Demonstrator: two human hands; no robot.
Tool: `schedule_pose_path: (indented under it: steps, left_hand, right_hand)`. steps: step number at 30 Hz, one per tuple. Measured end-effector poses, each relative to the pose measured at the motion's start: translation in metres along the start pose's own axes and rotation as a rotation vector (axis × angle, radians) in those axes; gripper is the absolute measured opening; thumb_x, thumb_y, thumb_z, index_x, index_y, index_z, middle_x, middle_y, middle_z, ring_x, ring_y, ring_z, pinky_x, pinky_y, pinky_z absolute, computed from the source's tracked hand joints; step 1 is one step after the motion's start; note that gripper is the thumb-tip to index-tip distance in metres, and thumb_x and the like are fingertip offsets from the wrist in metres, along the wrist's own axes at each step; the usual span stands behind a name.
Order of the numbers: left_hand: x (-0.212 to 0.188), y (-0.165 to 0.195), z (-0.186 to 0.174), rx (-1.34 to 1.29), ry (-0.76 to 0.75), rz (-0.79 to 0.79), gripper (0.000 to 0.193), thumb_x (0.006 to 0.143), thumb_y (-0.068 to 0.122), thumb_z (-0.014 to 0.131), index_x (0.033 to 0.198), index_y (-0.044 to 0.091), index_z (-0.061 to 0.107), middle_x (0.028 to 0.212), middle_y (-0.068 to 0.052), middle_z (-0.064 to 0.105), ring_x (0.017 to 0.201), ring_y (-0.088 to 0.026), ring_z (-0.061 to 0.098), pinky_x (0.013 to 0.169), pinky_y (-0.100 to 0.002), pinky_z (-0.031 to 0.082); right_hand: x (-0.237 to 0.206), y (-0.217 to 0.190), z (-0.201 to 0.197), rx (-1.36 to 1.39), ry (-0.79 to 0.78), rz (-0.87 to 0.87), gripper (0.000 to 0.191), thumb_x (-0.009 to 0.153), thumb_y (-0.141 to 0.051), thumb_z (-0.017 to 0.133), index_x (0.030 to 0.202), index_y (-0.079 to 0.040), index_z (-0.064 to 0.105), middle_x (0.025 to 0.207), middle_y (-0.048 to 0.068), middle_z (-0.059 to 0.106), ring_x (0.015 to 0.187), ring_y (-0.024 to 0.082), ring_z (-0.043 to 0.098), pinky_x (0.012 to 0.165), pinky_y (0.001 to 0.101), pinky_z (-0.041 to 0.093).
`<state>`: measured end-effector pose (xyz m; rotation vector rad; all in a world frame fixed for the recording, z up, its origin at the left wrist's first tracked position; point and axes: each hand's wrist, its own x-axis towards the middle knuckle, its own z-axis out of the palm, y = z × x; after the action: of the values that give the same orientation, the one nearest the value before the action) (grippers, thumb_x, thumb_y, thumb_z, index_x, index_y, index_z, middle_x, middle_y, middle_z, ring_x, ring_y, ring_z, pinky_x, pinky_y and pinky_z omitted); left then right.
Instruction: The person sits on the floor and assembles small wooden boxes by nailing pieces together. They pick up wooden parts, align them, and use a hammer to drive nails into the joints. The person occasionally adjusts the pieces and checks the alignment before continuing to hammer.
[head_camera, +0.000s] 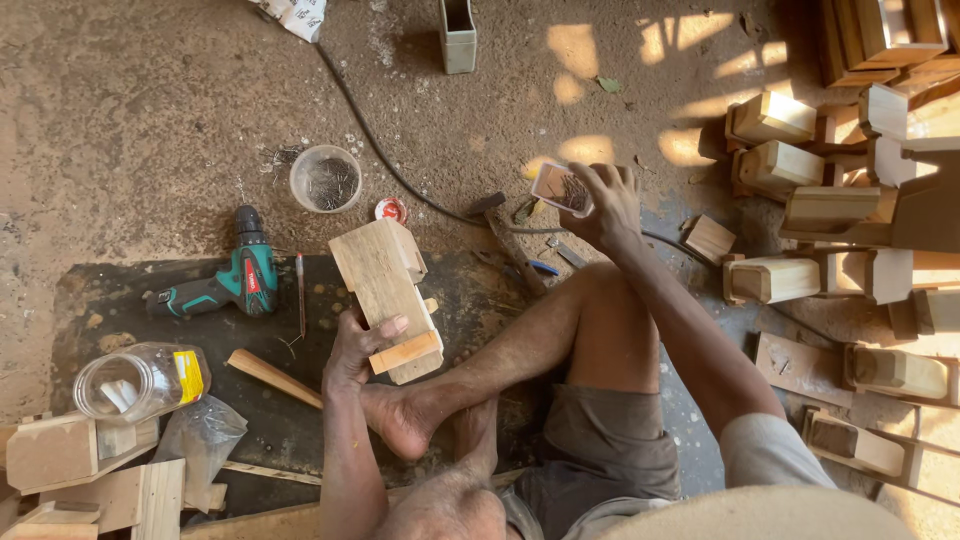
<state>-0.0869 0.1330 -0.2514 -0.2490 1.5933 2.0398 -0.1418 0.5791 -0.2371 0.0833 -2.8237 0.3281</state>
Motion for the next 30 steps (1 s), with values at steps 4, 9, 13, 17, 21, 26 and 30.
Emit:
schedule_pose_path:
  steps: [4,9,13,17,21,26,30]
  left_hand:
    - [0.0,-0.001,-0.001,0.005,-0.007,-0.01,0.066,0.064,0.028,0.088,0.116,-0.009,0.07,0.103,-0.018,0.075,0.087,-0.023,0.074,0.077,-0.038,0.063]
    - [-0.001,-0.001,0.0,-0.023,-0.028,-0.006,0.064,0.065,0.026,0.088,0.115,-0.009,0.069,0.101,-0.016,0.075,0.085,-0.02,0.073,0.076,-0.037,0.063]
    - [-0.001,0.0,0.001,-0.014,-0.037,-0.01,0.064,0.065,0.026,0.088,0.115,-0.01,0.07,0.101,-0.017,0.076,0.085,-0.021,0.074,0.076,-0.038,0.064]
    - [0.0,0.001,0.0,0.015,-0.032,-0.009,0.068,0.064,0.03,0.087,0.116,-0.009,0.069,0.101,-0.018,0.076,0.085,-0.022,0.075,0.077,-0.038,0.064]
    - [0.001,-0.001,0.0,0.039,-0.016,-0.021,0.076,0.06,0.036,0.088,0.118,-0.009,0.069,0.102,-0.019,0.076,0.087,-0.024,0.075,0.078,-0.039,0.064]
    - [0.003,-0.005,0.0,0.067,-0.003,-0.025,0.086,0.056,0.042,0.088,0.123,-0.008,0.066,0.103,-0.022,0.075,0.09,-0.027,0.075,0.078,-0.04,0.065]
    - [0.004,-0.006,-0.001,0.067,0.002,-0.03,0.088,0.055,0.043,0.088,0.124,-0.008,0.065,0.104,-0.021,0.075,0.091,-0.027,0.076,0.079,-0.04,0.065]
  right_hand:
    - [0.044,-0.004,0.036,-0.213,-0.148,-0.103,0.083,0.067,-0.02,0.091,0.144,-0.032,0.061,0.127,0.014,0.06,0.117,0.034,0.054,0.095,0.0512,0.05]
    - [0.074,-0.008,0.068,-0.528,-0.103,-0.32,0.086,0.08,-0.012,0.086,0.158,-0.027,0.053,0.134,0.015,0.061,0.123,0.031,0.055,0.097,0.0476,0.05]
    - [0.09,-0.017,0.075,-0.447,-0.137,-0.327,0.086,0.074,-0.016,0.088,0.152,-0.006,0.053,0.137,0.018,0.061,0.129,0.036,0.054,0.105,0.0536,0.048]
    - [0.095,-0.028,0.073,-0.201,-0.169,-0.27,0.079,0.066,-0.021,0.092,0.138,-0.019,0.059,0.132,0.009,0.063,0.128,0.034,0.054,0.104,0.0675,0.042]
    - [0.095,-0.035,0.076,-0.313,-0.119,-0.338,0.072,0.072,-0.024,0.092,0.137,-0.03,0.062,0.137,0.004,0.06,0.129,0.033,0.053,0.104,0.0742,0.037]
    - [0.098,-0.04,0.087,-0.447,-0.143,-0.468,0.066,0.079,-0.022,0.09,0.137,-0.038,0.063,0.144,0.003,0.055,0.135,0.028,0.051,0.111,0.0685,0.037]
    - [0.1,-0.043,0.089,-0.474,-0.148,-0.532,0.064,0.08,-0.023,0.089,0.138,-0.034,0.063,0.142,0.004,0.056,0.135,0.029,0.05,0.11,0.0688,0.036]
